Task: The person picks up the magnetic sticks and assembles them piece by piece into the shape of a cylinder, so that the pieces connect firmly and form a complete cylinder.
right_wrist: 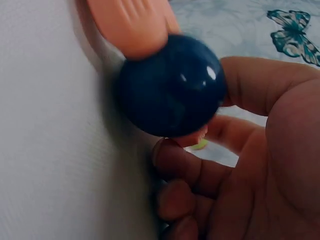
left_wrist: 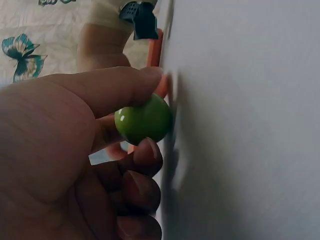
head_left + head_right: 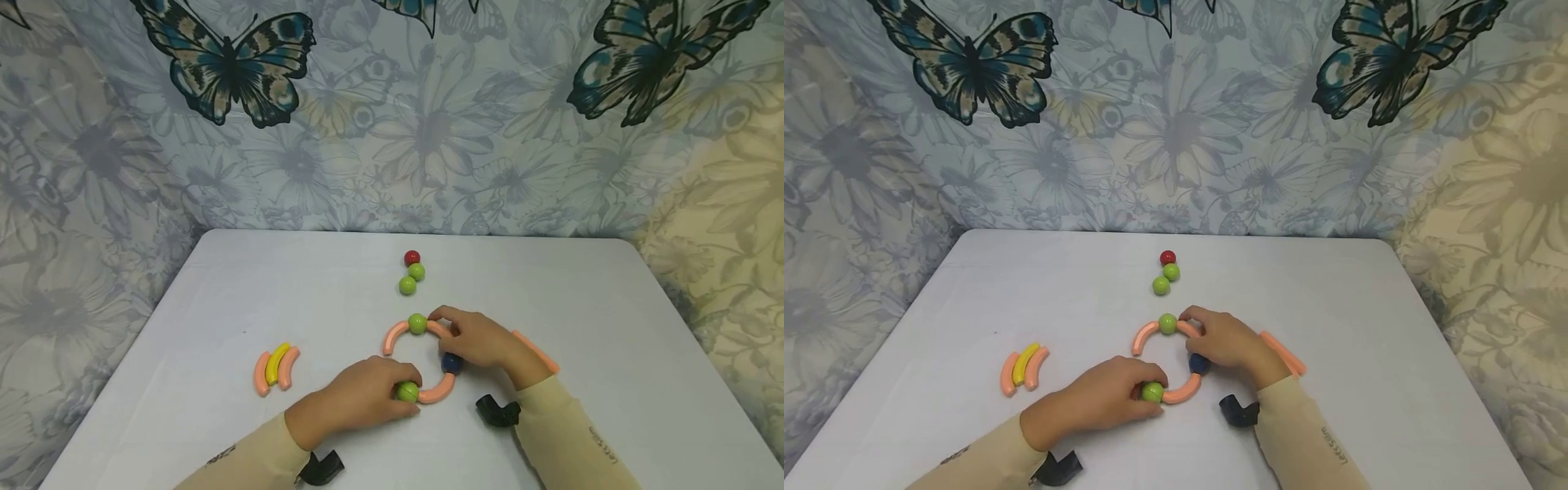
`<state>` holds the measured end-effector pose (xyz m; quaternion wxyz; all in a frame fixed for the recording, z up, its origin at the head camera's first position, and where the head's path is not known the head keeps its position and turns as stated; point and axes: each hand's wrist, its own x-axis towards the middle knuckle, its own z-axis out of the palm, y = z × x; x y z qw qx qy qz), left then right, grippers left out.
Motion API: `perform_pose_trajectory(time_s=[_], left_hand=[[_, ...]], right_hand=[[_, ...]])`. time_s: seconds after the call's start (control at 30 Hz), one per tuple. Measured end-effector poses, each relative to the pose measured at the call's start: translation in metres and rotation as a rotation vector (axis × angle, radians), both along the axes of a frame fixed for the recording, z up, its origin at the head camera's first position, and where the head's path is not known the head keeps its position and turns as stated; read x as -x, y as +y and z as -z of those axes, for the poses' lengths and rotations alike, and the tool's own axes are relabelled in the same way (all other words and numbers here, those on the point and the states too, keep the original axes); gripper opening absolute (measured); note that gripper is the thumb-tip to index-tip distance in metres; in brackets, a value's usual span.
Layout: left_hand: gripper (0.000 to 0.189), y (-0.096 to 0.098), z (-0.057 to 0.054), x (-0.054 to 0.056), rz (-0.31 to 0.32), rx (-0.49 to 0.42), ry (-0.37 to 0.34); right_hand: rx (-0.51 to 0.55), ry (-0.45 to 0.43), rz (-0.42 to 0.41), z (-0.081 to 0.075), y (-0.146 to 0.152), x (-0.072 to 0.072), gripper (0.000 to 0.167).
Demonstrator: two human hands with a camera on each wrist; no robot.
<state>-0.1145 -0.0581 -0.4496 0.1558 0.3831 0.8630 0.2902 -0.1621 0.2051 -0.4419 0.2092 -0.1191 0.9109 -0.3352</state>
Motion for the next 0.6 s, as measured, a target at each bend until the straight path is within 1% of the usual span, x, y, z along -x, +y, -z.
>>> perform_pose_trajectory(time_s=[0.07, 0.1, 0.13, 0.27, 0.33, 0.4, 0.43, 0.5, 0.57, 0.6], left_hand=[[0.025, -0.004, -0.001, 0.002, -0.014, 0.011, 0.013], [0.026, -0.007, -0.002, 0.004, -0.029, 0.024, 0.015], [0.028, -0.009, -0.003, 0.006, -0.046, 0.037, 0.022], [0.038, -0.017, -0.008, 0.012, -0.130, 0.059, 0.054], [0.038, -0.019, -0.009, 0.014, -0.187, 0.046, 0.064], [0.035, -0.018, -0.010, 0.014, -0.260, 0.026, 0.022], [0.035, -0.017, -0.010, 0.014, -0.299, 0.025, -0.011], [0.042, -0.014, -0.008, 0.012, -0.372, 0.034, -0.079], [0.050, -0.010, -0.006, 0.010, -0.425, 0.056, -0.129], [0.051, -0.008, -0.004, 0.009, -0.441, 0.067, -0.138]], right_hand=[[0.012, -0.003, -0.005, -0.002, 0.000, 0.000, 0.020], [0.010, -0.004, -0.009, -0.003, -0.001, 0.000, 0.015], [0.004, -0.010, -0.011, -0.004, -0.001, -0.001, 0.018], [-0.059, -0.046, 0.008, -0.008, -0.001, -0.002, 0.043], [-0.060, -0.042, 0.022, -0.008, -0.002, -0.001, 0.045], [-0.029, 0.001, 0.013, -0.005, -0.003, 0.001, 0.047], [-0.004, 0.034, 0.002, -0.002, -0.003, 0.003, 0.049], [0.058, 0.111, -0.039, 0.004, -0.006, 0.005, 0.052], [0.095, 0.177, -0.095, 0.010, -0.009, 0.006, 0.047], [0.110, 0.200, -0.116, 0.013, -0.011, 0.005, 0.042]])
